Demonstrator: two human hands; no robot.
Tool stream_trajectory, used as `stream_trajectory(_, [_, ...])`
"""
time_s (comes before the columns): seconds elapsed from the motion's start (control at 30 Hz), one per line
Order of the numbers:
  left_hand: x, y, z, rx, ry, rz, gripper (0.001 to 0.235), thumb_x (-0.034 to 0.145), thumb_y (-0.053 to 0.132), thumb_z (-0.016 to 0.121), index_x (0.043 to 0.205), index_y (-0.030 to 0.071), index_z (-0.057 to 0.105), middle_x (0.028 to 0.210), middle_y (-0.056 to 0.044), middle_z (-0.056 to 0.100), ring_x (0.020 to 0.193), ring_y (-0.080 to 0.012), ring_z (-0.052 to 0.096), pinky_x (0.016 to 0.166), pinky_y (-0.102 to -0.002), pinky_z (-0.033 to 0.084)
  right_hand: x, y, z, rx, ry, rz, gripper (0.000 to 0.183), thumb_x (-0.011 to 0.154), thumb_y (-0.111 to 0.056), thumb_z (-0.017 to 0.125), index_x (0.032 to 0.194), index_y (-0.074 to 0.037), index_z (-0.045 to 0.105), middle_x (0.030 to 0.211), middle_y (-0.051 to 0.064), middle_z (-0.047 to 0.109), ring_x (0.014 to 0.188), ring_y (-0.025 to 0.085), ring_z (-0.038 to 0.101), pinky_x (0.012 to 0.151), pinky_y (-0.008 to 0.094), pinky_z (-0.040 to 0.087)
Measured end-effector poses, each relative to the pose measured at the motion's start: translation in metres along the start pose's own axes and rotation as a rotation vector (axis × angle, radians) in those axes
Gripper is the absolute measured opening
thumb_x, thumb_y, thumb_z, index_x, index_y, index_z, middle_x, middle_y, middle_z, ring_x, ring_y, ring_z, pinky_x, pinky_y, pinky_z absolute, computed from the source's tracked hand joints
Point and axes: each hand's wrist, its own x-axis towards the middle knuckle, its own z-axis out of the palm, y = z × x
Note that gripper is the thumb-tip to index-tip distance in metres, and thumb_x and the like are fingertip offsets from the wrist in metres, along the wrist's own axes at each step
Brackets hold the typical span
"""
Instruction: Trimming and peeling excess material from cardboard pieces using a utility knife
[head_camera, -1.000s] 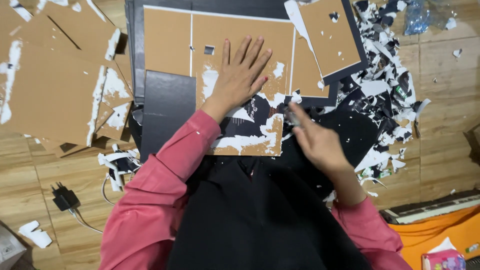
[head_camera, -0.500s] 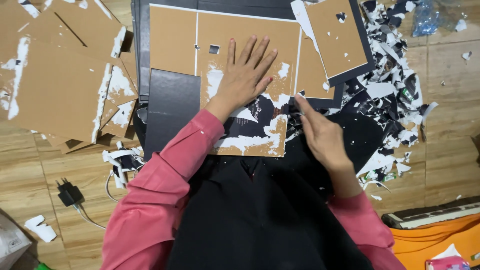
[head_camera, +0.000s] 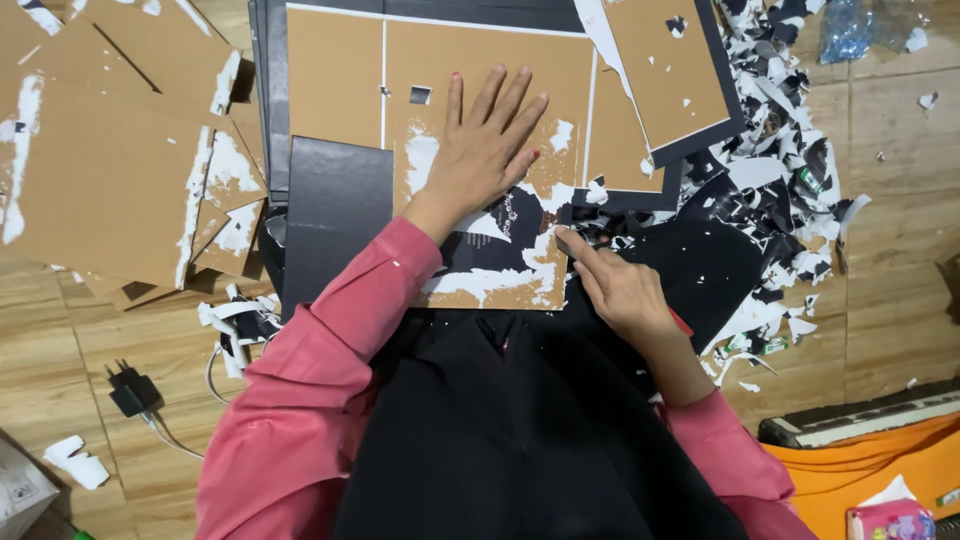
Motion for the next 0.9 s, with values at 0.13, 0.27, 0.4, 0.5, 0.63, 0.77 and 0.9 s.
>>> stream_trajectory(0.13, [-0.001,0.000,0.000,0.018,0.013,0.004,0.054,0.098,0.044,0.037,0.143,0.019,0.021,0.147,-0.009,0.012,0.135,-0.0305,0.008,0.104,-0.060,0.005,0.000,-0.005,-0.011,0.080,-0.050,-0.022,0.047,0.090,-0.037,0.026,0.137,-0.037,0.023,0.118,-0.001,0.058,0.088,0.033,0.060,0.059,0.043,0.047])
stream_trajectory(0.27, [0.000,0.000,0.002,0.002,0.024,0.009,0.053,0.098,0.043,0.038,0.143,0.019,0.023,0.147,-0.009,0.012,0.135,-0.0306,0.008,0.105,-0.060,0.004,0.004,0.003,0.003,-0.054,0.049,-0.065,0.047,0.092,-0.035,0.031,0.138,-0.037,0.022,0.093,0.006,0.060,0.064,0.040,0.058,0.051,0.047,0.046])
stream_trajectory(0.4, [-0.001,0.002,-0.002,0.020,0.000,-0.006,0.054,0.098,0.045,0.033,0.144,0.020,0.019,0.148,-0.007,0.009,0.136,-0.0287,0.006,0.106,-0.059,0.003,0.004,-0.006,-0.029,0.311,0.216,-0.073,0.040,0.094,-0.026,0.033,0.134,-0.026,0.037,0.133,-0.001,0.046,0.112,0.019,0.053,0.092,0.033,0.040])
stream_trajectory(0.5, [-0.002,0.001,0.004,0.058,0.078,0.014,0.053,0.097,0.044,0.034,0.143,0.020,0.025,0.147,-0.008,0.014,0.135,-0.0293,0.012,0.105,-0.060,0.008,-0.005,-0.002,-0.044,0.303,0.420,-0.113,0.039,0.096,-0.018,0.038,0.135,-0.021,0.037,0.120,0.008,0.059,0.059,0.017,0.055,0.059,0.031,0.042])
stream_trajectory(0.63, [0.000,0.000,0.006,0.053,0.088,0.017,0.053,0.096,0.043,0.037,0.142,0.020,0.025,0.147,-0.007,0.014,0.135,-0.0293,0.012,0.104,-0.060,0.007,-0.013,-0.007,-0.046,0.256,0.068,0.035,0.048,0.091,-0.035,0.032,0.138,-0.034,0.021,0.101,0.012,0.064,0.070,0.033,0.064,0.065,0.045,0.047])
stream_trajectory(0.77, [-0.001,0.000,0.005,0.036,0.061,0.011,0.053,0.097,0.044,0.036,0.143,0.020,0.023,0.147,-0.008,0.014,0.135,-0.0300,0.010,0.105,-0.060,0.006,-0.020,-0.018,-0.032,0.127,-0.176,0.156,0.054,0.088,-0.037,0.030,0.140,-0.038,0.015,0.087,0.015,0.063,0.074,0.045,0.057,0.061,0.048,0.041])
stream_trajectory(0.9, [-0.001,0.001,0.005,0.006,0.076,0.017,0.053,0.097,0.042,0.037,0.142,0.018,0.026,0.147,-0.009,0.016,0.135,-0.0312,0.014,0.104,-0.060,0.005,-0.020,-0.026,-0.025,0.168,-0.161,0.232,0.054,0.088,-0.038,0.026,0.140,-0.039,0.012,0.101,0.011,0.063,0.080,0.045,0.058,0.067,0.050,0.042])
